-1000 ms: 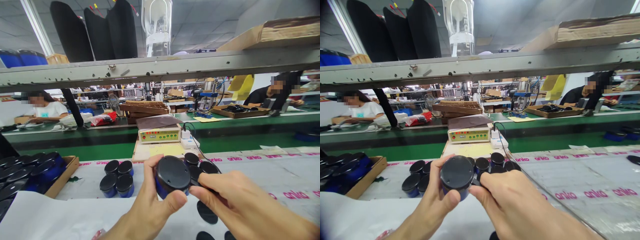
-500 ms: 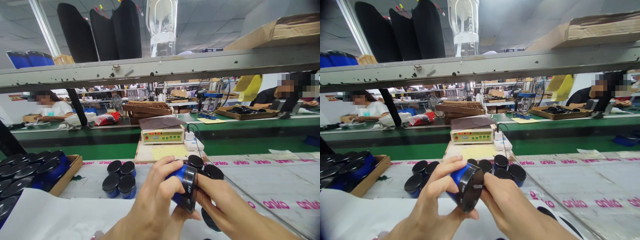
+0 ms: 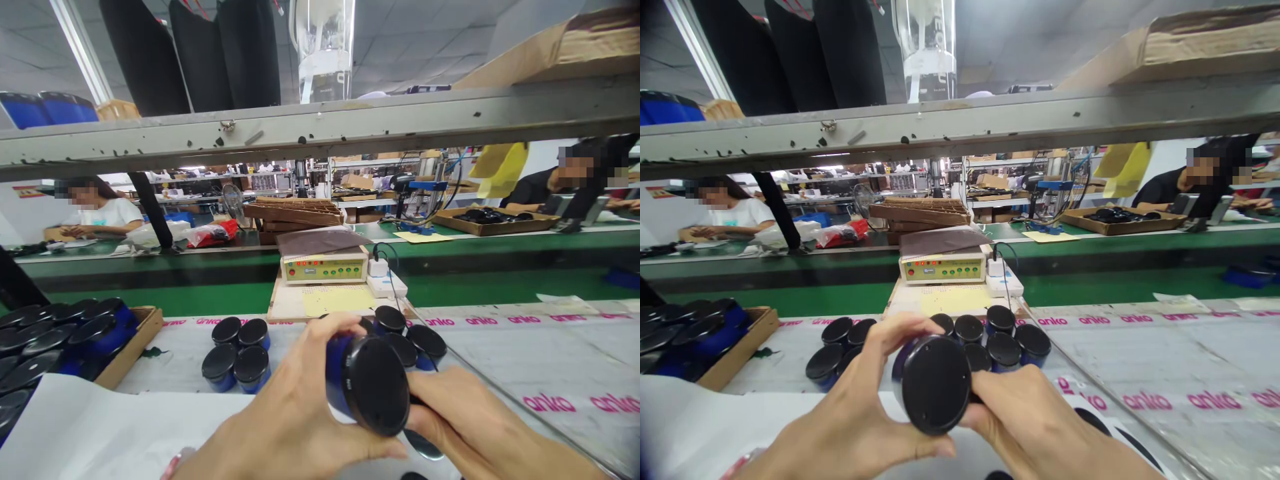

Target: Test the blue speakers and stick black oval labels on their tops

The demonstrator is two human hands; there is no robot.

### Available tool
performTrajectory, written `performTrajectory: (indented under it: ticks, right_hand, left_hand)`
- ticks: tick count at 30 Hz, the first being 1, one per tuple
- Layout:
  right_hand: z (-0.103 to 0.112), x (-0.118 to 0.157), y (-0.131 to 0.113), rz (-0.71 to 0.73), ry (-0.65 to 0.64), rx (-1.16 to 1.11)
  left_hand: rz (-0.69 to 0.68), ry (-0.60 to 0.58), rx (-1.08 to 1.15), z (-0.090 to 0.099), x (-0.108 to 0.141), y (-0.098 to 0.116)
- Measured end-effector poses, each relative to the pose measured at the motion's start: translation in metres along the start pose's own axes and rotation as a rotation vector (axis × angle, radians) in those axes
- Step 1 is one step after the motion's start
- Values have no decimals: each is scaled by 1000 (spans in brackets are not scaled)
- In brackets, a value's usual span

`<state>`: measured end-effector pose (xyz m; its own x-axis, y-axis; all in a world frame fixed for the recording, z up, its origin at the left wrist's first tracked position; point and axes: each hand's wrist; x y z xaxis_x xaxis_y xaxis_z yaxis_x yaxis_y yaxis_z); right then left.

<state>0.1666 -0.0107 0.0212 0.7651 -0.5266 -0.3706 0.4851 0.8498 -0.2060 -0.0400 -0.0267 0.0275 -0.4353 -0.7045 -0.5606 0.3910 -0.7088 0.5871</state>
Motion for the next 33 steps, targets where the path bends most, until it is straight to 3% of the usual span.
performTrajectory:
  ticks: [2,4,6,7,8,10,12,14,16,18,19,21,26,28,30,33]
  right_hand:
    - [3,7,4,47,43,143]
    - [11,17,18,35,126,294]
    - [28,28,43,-87,183,414]
    - [39,32,57,-200,208,462]
    - [52,35,73,-349,218,476]
    - [76,36,101,-649,311,467]
    - [94,32,123,-798,403,447]
    - [103,25,136,-810,433,434]
    - [101,20,142,-794,412,410]
    - [93,19,144,-778,362,374]
    - [88,20,144,-770,328,353]
    - [76,21,143,-741,240,300]
    - [26,13,119,-477,-96,153]
    - [-5,2,102,-312,-164,125]
    - [-37,-9,85,-193,-155,191]
    - [-70,-22,69,-160,-123,320]
  left_hand:
    - [116,-65,30,13,-7,-3]
    - [233,119,54,26,-14,-12]
    - [318,341,69,29,-23,-22]
    - [325,357,64,25,-27,-26]
    - [313,291,56,16,-31,-28]
    - [244,6,57,-18,-41,-30]
    - [187,-216,129,-66,-53,-29]
    - [89,-370,186,-119,-69,-30]
    - [24,-479,87,-164,-84,-35]
    - [7,-513,-87,-187,-95,-42]
    - [18,-511,-147,-189,-98,-46]
    - [73,-500,-182,-171,-96,-55]
    - [344,-413,-189,-66,-65,-100]
    - [424,-393,-181,-38,-50,-121]
    - [451,-383,-156,-25,-38,-135]
    - [438,-361,-123,-24,-24,-133]
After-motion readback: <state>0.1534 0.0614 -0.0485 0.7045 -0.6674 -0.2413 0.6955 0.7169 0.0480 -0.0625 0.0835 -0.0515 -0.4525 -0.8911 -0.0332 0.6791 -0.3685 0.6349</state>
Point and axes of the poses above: each hand's wrist, its own x-axis away from the middle knuckle, its own z-axis out of the back of the hand, y = z × x, and after that the axes turned 7 degrees about -y, right-handed
